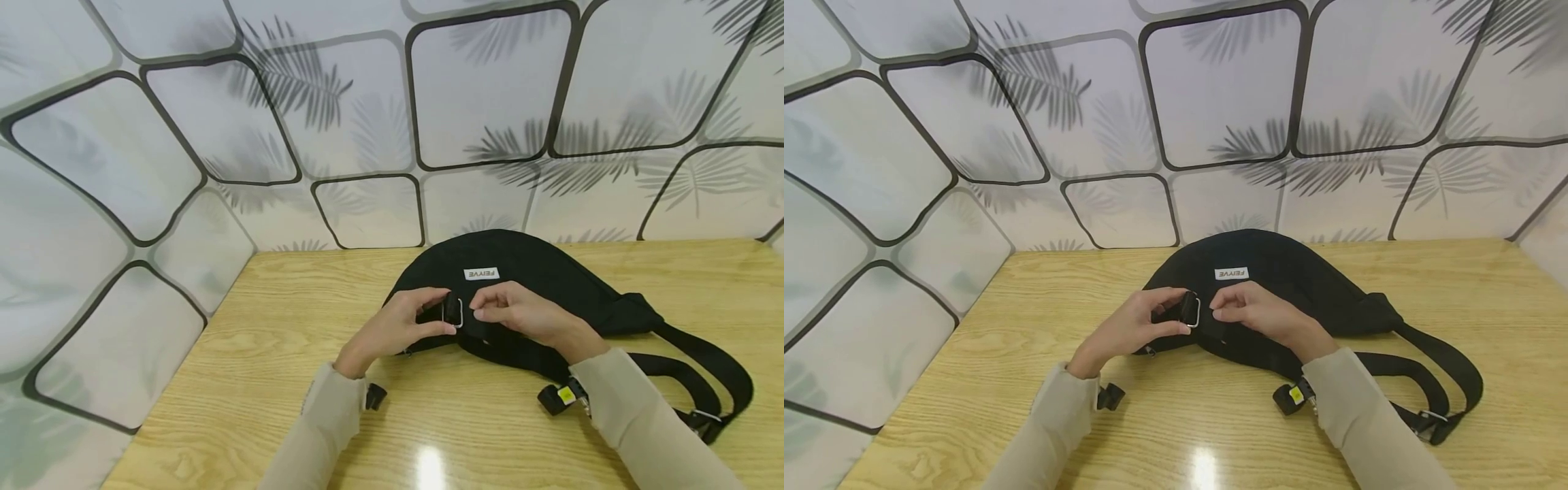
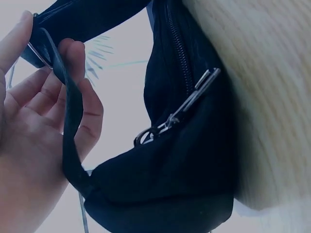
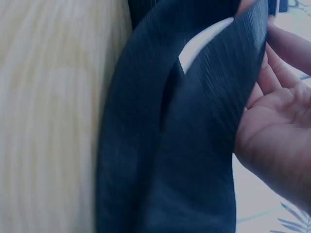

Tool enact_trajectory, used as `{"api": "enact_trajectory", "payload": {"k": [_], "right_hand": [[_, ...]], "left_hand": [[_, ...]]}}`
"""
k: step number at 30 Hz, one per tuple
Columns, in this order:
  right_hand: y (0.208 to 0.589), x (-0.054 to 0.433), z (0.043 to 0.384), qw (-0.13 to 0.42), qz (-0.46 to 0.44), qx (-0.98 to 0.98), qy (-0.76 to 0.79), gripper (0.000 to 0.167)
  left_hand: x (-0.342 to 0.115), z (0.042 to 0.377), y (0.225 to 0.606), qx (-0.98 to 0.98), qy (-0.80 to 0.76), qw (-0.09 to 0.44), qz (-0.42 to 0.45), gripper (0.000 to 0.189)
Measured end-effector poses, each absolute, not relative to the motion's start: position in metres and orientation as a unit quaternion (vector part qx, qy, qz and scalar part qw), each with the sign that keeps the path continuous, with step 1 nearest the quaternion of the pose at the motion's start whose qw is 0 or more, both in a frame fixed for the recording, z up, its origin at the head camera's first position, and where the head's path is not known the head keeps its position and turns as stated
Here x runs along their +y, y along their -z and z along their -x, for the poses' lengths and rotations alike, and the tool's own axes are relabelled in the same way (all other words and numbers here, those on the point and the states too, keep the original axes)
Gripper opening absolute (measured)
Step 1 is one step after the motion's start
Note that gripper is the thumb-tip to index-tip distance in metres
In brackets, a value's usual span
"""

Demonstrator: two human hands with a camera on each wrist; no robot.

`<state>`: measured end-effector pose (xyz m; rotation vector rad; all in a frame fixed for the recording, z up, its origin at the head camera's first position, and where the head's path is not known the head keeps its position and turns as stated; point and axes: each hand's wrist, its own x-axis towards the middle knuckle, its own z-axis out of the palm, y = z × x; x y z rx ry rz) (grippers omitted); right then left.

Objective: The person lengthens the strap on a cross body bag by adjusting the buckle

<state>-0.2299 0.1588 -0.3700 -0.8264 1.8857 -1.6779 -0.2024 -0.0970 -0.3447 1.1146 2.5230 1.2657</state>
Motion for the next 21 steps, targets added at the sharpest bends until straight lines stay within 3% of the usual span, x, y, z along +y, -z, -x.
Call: {"api": "enact_trajectory", "payload": {"k": [7, 14, 21], "right_hand": [[0.363, 0.146, 0.221, 0.216, 0.285, 0.698, 0.621, 0.014], [0.365, 0.156, 0.225, 0.237, 0.302, 0.706, 0.596, 0.013], [0.374, 0.167, 0.229, 0.242, 0.335, 0.714, 0.565, 0.017]], "left_hand": [[-0.092, 0.201, 0.346, 0.807, -0.432, 0.063, -0.399, 0.030], [-0.095, 0.201, 0.345, 0.806, -0.441, 0.062, -0.391, 0.041], [-0.099, 0.202, 0.344, 0.803, -0.446, 0.058, -0.391, 0.040]]}}
